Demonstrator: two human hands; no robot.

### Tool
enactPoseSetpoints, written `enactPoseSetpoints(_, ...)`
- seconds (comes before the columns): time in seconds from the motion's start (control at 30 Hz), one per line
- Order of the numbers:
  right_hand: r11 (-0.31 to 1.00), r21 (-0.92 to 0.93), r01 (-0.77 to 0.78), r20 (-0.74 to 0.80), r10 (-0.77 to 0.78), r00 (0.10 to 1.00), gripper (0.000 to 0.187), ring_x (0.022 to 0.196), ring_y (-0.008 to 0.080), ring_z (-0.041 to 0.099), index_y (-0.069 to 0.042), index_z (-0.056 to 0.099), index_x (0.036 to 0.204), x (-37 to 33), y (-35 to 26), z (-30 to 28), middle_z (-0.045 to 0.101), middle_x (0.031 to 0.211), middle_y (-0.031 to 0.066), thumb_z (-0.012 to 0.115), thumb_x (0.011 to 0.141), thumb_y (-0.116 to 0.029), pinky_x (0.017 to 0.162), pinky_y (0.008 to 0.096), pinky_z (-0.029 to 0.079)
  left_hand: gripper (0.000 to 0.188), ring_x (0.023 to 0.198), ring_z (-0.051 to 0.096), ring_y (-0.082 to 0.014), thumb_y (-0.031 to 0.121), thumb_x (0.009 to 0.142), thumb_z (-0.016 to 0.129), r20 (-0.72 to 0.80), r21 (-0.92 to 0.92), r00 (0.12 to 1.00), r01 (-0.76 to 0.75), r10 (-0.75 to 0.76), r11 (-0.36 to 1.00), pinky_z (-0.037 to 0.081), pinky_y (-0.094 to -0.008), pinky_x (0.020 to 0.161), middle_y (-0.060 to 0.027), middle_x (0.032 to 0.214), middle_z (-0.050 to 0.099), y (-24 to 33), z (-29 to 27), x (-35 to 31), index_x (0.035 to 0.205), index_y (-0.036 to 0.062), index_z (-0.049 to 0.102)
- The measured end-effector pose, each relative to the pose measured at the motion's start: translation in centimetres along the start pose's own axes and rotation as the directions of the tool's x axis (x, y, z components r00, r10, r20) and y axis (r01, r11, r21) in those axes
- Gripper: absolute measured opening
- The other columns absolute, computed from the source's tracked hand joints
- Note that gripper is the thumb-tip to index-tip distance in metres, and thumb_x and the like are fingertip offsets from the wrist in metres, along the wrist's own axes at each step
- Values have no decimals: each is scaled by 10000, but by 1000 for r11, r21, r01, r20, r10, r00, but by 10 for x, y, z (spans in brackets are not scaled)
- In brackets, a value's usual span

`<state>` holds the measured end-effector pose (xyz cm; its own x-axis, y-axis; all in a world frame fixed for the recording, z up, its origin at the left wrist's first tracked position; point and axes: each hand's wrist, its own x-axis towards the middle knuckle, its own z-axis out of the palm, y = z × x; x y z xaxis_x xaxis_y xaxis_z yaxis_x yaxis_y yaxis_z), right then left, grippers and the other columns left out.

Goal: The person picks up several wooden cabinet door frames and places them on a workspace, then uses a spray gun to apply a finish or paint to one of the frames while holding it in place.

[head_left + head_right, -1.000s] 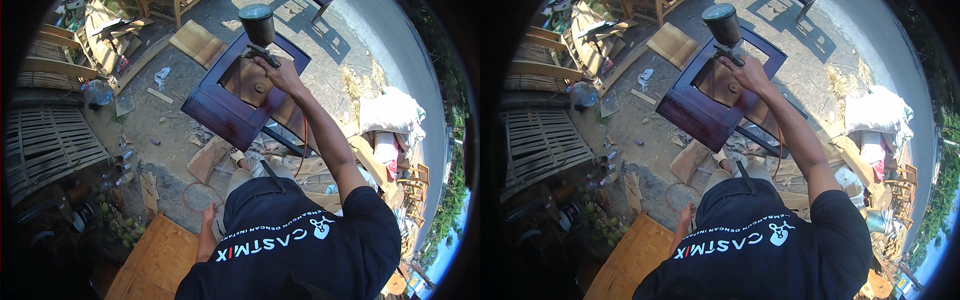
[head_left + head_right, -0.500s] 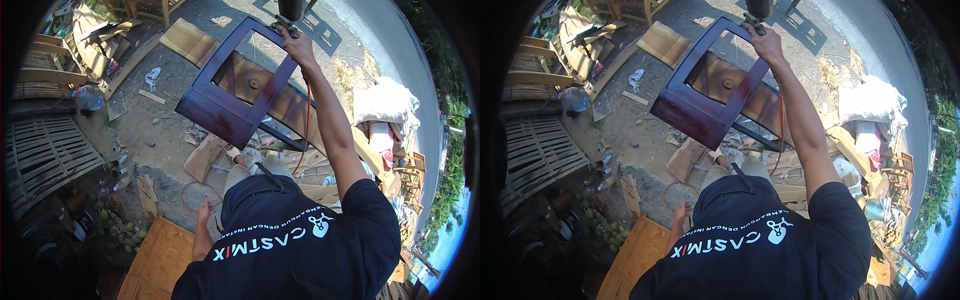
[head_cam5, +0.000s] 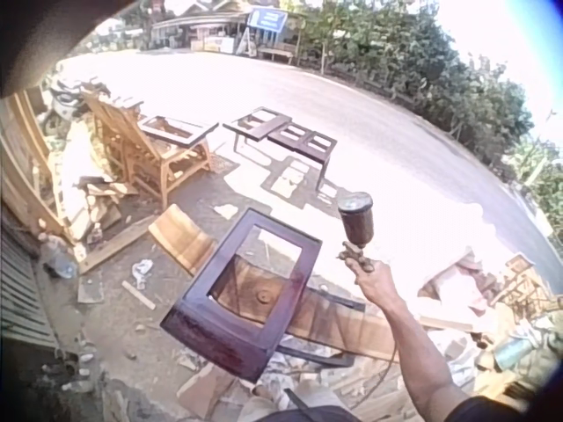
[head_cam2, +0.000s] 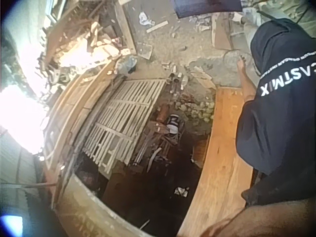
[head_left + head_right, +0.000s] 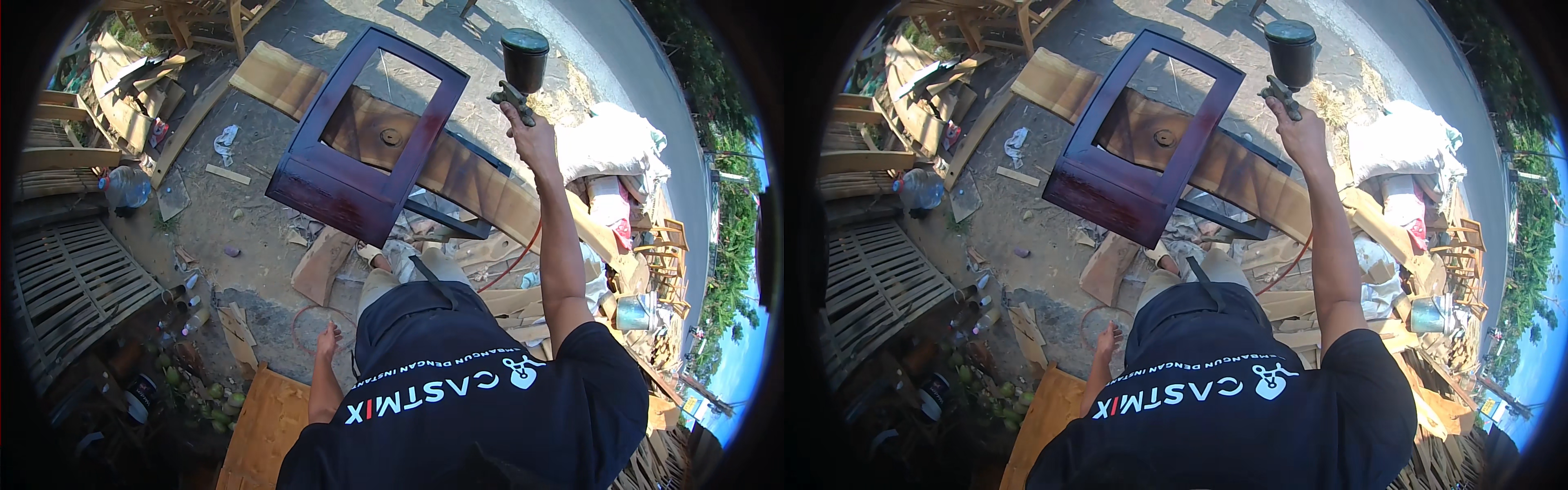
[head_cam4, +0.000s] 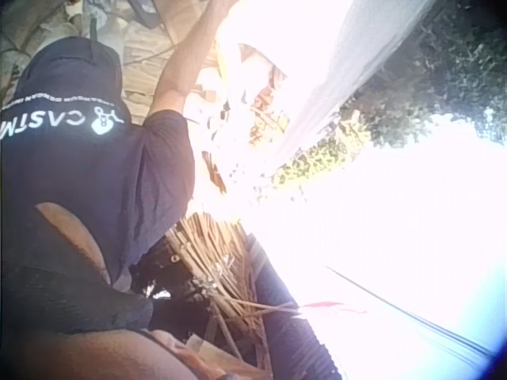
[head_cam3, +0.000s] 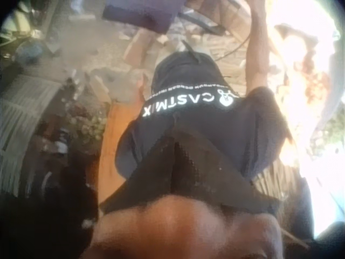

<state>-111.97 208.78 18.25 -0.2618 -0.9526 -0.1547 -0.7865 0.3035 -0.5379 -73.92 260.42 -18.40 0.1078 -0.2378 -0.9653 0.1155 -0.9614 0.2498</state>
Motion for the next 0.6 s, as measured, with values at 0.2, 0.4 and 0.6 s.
enactPoseSetpoints(0.2, 987, 80, 141, 6, -142, 990, 638, 600, 136, 600, -30, 706, 801, 18, -2, 33, 621, 624, 50, 666, 892, -661, 578, 342, 472, 747, 1116, 668, -283, 613, 1012, 445, -9, 12, 1000, -16, 16, 1000, 488, -392, 844, -174, 1293, 662, 13, 2, 7, 1400, -17, 551)
enactPoseSetpoints(0.4, 929, 152, 338, -7, -340, 940, 682, 622, 156, 603, -1, 690, 788, 37, -51, 85, 604, 615, 58, 665, 883, -676, 602, 354, 481, 723, 1097, 673, -272, 603, 1018, 444, -28, 4, 1000, -10, 10, 1000, 498, -378, 818, -173, 1256, 681, -1, 2, -1, 1389, -5, 566)
enactPoseSetpoints(0.6, 933, 103, 344, -16, -344, 939, 704, 616, 152, 595, 14, 699, 806, 69, -62, 96, 604, 620, 54, 673, 870, -687, 592, 344, 477, 695, 1090, 676, -271, 585, 1029, 431, -53, -44, 998, 26, -28, 999, 507, -389, 865, -166, 1246, 687, -22, 4, -9, 1378, 1, 577)
